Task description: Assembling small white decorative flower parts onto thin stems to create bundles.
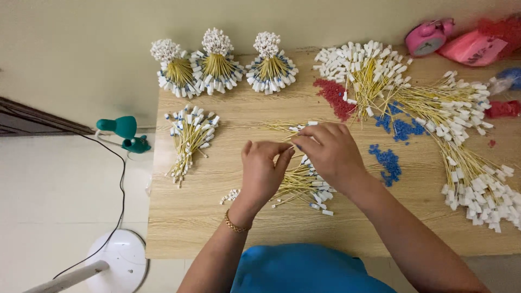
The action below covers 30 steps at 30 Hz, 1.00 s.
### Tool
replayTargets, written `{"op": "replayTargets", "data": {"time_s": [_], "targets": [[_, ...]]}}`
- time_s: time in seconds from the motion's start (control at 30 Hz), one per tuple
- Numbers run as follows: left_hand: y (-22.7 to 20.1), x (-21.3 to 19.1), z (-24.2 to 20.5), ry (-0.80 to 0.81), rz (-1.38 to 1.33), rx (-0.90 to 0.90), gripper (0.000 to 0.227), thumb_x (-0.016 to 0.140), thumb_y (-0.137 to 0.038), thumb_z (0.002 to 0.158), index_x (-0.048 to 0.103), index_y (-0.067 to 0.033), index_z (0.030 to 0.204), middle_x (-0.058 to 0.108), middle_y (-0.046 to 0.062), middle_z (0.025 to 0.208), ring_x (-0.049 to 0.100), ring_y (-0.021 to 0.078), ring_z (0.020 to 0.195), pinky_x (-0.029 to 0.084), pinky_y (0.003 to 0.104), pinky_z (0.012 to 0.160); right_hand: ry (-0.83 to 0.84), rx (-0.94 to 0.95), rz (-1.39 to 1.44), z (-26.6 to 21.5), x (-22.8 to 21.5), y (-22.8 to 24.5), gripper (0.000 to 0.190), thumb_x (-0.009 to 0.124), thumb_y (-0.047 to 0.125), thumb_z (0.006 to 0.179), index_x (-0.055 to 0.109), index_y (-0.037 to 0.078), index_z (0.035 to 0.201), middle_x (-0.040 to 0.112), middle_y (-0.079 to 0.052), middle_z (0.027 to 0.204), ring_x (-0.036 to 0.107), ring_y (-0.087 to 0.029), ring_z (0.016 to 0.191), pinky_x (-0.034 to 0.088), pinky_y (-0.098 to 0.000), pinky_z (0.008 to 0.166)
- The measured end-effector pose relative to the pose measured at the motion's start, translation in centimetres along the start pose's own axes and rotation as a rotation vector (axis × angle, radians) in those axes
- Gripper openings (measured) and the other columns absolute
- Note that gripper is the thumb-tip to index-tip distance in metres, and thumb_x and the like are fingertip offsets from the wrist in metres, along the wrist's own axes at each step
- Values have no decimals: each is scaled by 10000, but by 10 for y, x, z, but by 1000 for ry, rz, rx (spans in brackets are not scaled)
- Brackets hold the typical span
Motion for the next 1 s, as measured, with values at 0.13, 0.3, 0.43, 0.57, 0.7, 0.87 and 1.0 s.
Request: {"op": "replayTargets", "data": {"time_s": [0.13,0.3,0.43,0.57,0.7,0.87,1.0], "targets": [[14,-5,-13,125,-198,-172,189,724,-256,911,821,-107,974,771,68,798,715,237,812,385,510,1097,-5,-21,-47,-14,-2,-11,268,681,154,883,735,197,1142,702,-29,1156,632,-269,1133,458,-442,978],[66,-1,-44,154,-474,-404,205,711,-218,940,788,-44,1016,783,48,829,681,87,765,539,248,693,159,177,-100,-29,-10,-34,235,734,297,885,749,255,1115,708,24,1095,619,-238,1111,445,-461,971],[68,4,-56,212,-591,-539,226,709,-217,958,786,-10,1006,755,27,822,608,59,750,516,252,679,150,100,-129,-25,4,-14,430,733,307,761,763,222,1182,703,-72,1173,604,-288,1099,428,-541,977],[43,1,-52,229,-675,-492,230,699,-207,967,772,8,1004,753,23,828,632,58,772,526,234,695,187,124,300,-10,9,19,272,714,311,897,744,113,1082,727,-61,1106,641,-267,1060,465,-448,943],[30,-8,-49,220,-593,-469,239,697,-219,971,771,1,1029,757,26,833,638,64,774,535,245,692,308,308,515,-9,26,20,183,680,233,937,720,74,1019,737,-67,961,698,-205,867,546,-349,770],[48,7,-56,188,-788,-480,242,667,-172,987,738,7,1133,760,43,949,681,78,891,562,242,796,391,572,743,-16,42,13,186,702,231,924,707,53,982,707,-55,824,638,-118,721,539,-292,665],[63,19,-61,70,-1044,-515,244,663,-126,975,703,19,1167,749,41,1033,700,97,979,575,246,882,403,716,915,-27,59,3,197,693,232,928,700,47,997,688,6,811,592,-67,734,517,-266,658]]}}
Point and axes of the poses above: each hand's wrist, its own z-axis towards the middle knuckle, its own x-axis out of the palm, y = z × x, the point moved 4 cm from there along z, towards the middle knuckle
